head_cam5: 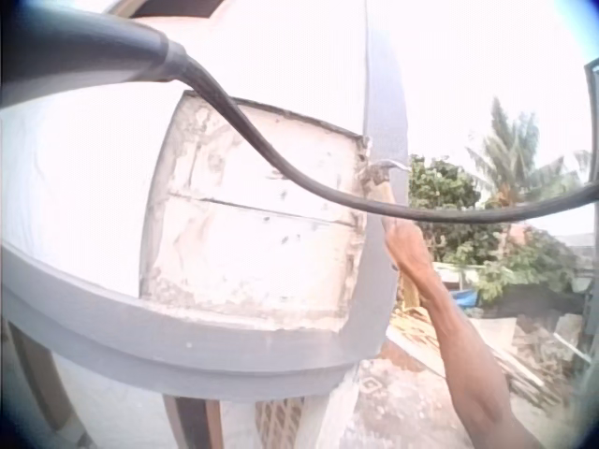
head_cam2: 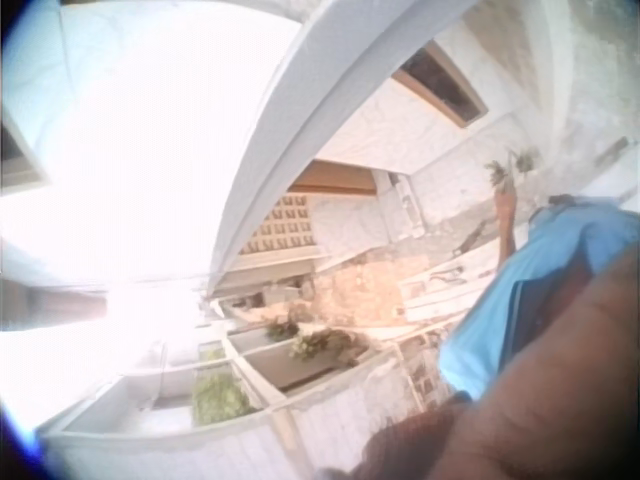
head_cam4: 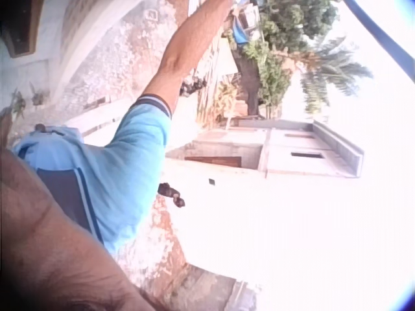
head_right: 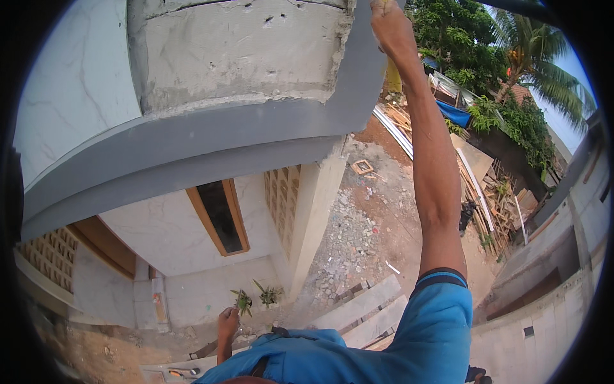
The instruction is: The person uses a hammer and a chisel to chip away at a concrete ledge on an exterior building. They repeatedly strike the chisel with the hammer to break off small pieces of concrete and then use the chisel to clear the debris from the surface.
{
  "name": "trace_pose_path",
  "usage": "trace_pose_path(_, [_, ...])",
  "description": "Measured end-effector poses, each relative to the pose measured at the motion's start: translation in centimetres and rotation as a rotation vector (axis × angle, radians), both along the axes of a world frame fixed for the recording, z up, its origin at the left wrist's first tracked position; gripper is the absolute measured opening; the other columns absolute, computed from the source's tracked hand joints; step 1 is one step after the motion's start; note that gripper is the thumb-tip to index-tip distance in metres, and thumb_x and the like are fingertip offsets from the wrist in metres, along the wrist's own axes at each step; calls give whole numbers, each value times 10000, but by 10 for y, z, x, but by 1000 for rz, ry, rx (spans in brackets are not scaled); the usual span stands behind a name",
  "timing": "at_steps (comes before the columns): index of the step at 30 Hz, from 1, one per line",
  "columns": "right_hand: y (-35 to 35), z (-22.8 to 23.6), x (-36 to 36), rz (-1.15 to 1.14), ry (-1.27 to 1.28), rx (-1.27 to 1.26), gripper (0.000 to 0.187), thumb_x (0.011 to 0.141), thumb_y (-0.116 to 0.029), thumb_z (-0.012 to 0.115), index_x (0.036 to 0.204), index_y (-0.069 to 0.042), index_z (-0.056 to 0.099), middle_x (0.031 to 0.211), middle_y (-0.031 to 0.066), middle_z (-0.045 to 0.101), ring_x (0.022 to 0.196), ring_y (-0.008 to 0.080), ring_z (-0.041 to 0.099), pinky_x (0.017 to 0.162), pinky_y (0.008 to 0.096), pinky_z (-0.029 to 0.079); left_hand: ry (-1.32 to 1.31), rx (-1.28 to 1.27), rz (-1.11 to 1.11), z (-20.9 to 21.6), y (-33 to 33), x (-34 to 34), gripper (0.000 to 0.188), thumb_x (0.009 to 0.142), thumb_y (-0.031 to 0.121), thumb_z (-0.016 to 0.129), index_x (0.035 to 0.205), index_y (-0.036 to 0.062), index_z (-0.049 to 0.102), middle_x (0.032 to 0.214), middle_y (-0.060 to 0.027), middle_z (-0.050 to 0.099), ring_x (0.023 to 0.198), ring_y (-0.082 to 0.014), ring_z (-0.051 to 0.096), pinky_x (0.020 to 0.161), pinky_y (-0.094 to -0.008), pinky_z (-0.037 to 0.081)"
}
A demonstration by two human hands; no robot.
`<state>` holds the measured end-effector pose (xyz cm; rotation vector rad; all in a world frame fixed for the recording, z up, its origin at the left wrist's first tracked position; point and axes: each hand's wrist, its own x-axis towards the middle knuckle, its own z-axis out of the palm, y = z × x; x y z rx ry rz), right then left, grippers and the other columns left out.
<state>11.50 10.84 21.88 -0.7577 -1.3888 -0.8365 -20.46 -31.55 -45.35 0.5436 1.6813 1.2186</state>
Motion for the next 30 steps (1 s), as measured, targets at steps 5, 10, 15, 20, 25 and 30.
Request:
trace_pose_path(5, [-94, -10, -33, 403, 113, -845, 371, 1057, -380, 465, 920, -51, 567, 621, 5, 486, 465, 135, 490, 422, 338, 399, -98, 4, 52, -15, -30, -12, 226, 971, 236, 596, 924, 39, 697, 641, 41, 532, 530, -56, 458, 476, -272, 348])
trace_pose_path(10, [-92, 40, -32, 482, 46, -150, 397, 1089, -378, 439, 939, -33, 566, 697, 32, 543, 639, 165, 571, 580, 352, 468, 57, -27, -84, -30, -17, -21, 202, 969, 221, 594, 921, 45, 682, 625, 48, 514, 513, -54, 445, 468, -268, 338])
trace_pose_path(15, [-38, -49, -30, 77, -40, -462, 583, 1038, -554, 459, 916, 11, 533, 822, 243, 658, 795, 435, 645, 762, 510, 499, -78, 6, -30, -4, -2, -24, 203, 968, 222, 591, 905, 53, 683, 615, 46, 506, 498, -60, 441, 465, -267, 342])
trace_pose_path(20, [-86, -35, -44, 202, -65, -361, 598, 1042, -574, 421, 965, 1, 568, 912, 284, 683, 909, 498, 655, 790, 518, 491, -98, 4, 1, -12, -2, -29, 208, 970, 223, 592, 896, 49, 681, 614, 39, 510, 491, -68, 448, 463, -264, 346])
trace_pose_path(25, [-82, -19, -46, 292, 76, -119, 538, 1067, -491, 430, 1009, 29, 557, 852, 189, 594, 824, 318, 559, 780, 446, 464, -63, -95, -8, -26, -27, -39, 209, 963, 228, 605, 881, 49, 674, 613, 28, 526, 486, -78, 468, 456, -268, 355])
trace_pose_path(30, [-59, -36, -34, 15, -104, -576, 619, 1044, -592, 401, 1026, 3, 569, 914, 292, 675, 914, 524, 634, 790, 521, 488, -185, 12, 47, -44, -12, -42, 217, 948, 248, 627, 885, 46, 675, 616, 10, 545, 470, -86, 472, 431, -272, 342])
